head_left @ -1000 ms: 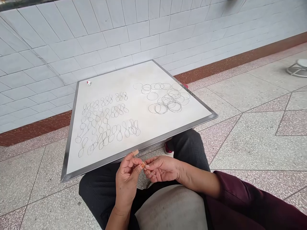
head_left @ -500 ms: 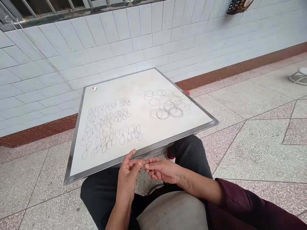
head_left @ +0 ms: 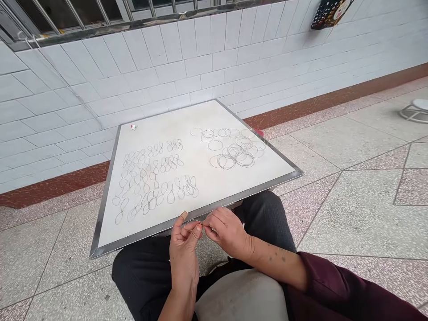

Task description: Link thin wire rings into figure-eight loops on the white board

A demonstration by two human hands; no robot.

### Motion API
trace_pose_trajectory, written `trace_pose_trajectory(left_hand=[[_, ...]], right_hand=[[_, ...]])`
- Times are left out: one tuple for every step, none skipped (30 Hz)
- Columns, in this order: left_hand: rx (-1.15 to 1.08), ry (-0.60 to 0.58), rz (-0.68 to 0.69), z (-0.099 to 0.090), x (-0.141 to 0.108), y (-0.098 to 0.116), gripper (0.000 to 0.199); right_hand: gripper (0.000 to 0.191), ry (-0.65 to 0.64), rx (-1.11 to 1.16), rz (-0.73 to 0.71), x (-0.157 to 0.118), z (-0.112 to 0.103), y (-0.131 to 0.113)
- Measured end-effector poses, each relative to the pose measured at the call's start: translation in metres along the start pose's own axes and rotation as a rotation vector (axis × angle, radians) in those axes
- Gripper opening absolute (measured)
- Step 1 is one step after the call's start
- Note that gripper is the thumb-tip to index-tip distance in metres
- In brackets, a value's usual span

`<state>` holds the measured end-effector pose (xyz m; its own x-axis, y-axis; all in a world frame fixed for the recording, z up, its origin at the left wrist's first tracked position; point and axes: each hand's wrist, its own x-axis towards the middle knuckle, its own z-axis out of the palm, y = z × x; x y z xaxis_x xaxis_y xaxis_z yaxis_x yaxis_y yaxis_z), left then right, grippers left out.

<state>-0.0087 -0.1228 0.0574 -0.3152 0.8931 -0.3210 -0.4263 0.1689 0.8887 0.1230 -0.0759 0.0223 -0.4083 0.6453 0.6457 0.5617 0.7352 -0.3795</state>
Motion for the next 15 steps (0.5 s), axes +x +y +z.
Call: trace_pose_trajectory(left_hand=[[-0.004,0.009,0.006,0.0,0.0,0.0,0.072],[-0.007,0.017,0.012,0.0,0.001,-0.001,0.071],[-0.007,0.023,0.019,-0.001,0.002,-0.002,0.07],[-0.006,0.027,0.025,-0.002,0.003,-0.003,0.069],[-0.002,0.028,0.03,-0.004,0.005,-0.004,0.068],[0.003,0.026,0.035,-0.005,0.006,-0.004,0.068],[0.01,0.023,0.042,-0.007,0.007,-0.005,0.067],[0.022,0.019,0.051,-0.008,0.008,-0.005,0.065],[0.038,0.017,0.064,-0.01,0.008,-0.006,0.064],[0.062,0.013,0.075,-0.011,0.009,-0.006,0.063],[0.094,0.008,0.084,-0.012,0.009,-0.006,0.061],[0.129,0.002,0.09,-0.014,0.01,-0.006,0.06],[0.165,-0.005,0.094,-0.015,0.01,-0.006,0.06],[0.197,-0.012,0.097,-0.017,0.01,-0.006,0.06],[0.224,-0.02,0.101,-0.018,0.011,-0.006,0.06]], right_hand=[[0.018,0.001,-0.033,-0.044,0.0,0.0,0.0],[0.02,-0.002,-0.054,-0.076,0.0,-0.001,0.0],[0.021,-0.008,-0.065,-0.1,0.001,-0.001,0.0],[0.022,-0.015,-0.07,-0.119,0.001,-0.002,0.0],[0.022,-0.021,-0.069,-0.134,0.002,-0.003,-0.001],[0.022,-0.027,-0.063,-0.148,0.002,-0.004,-0.001],[0.021,-0.035,-0.054,-0.161,0.003,-0.005,-0.001],[0.021,-0.044,-0.042,-0.175,0.003,-0.006,-0.001],[0.02,-0.056,-0.032,-0.19,0.003,-0.006,0.0],[0.02,-0.069,-0.026,-0.201,0.003,-0.006,0.0],[0.02,-0.084,-0.025,-0.209,0.003,-0.005,0.001],[0.02,-0.1,-0.027,-0.215,0.002,-0.004,0.002],[0.021,-0.117,-0.032,-0.22,0.001,-0.003,0.003],[0.021,-0.132,-0.038,-0.226,0.0,-0.001,0.004],[0.02,-0.147,-0.043,-0.233,-0.001,0.0,0.005]])
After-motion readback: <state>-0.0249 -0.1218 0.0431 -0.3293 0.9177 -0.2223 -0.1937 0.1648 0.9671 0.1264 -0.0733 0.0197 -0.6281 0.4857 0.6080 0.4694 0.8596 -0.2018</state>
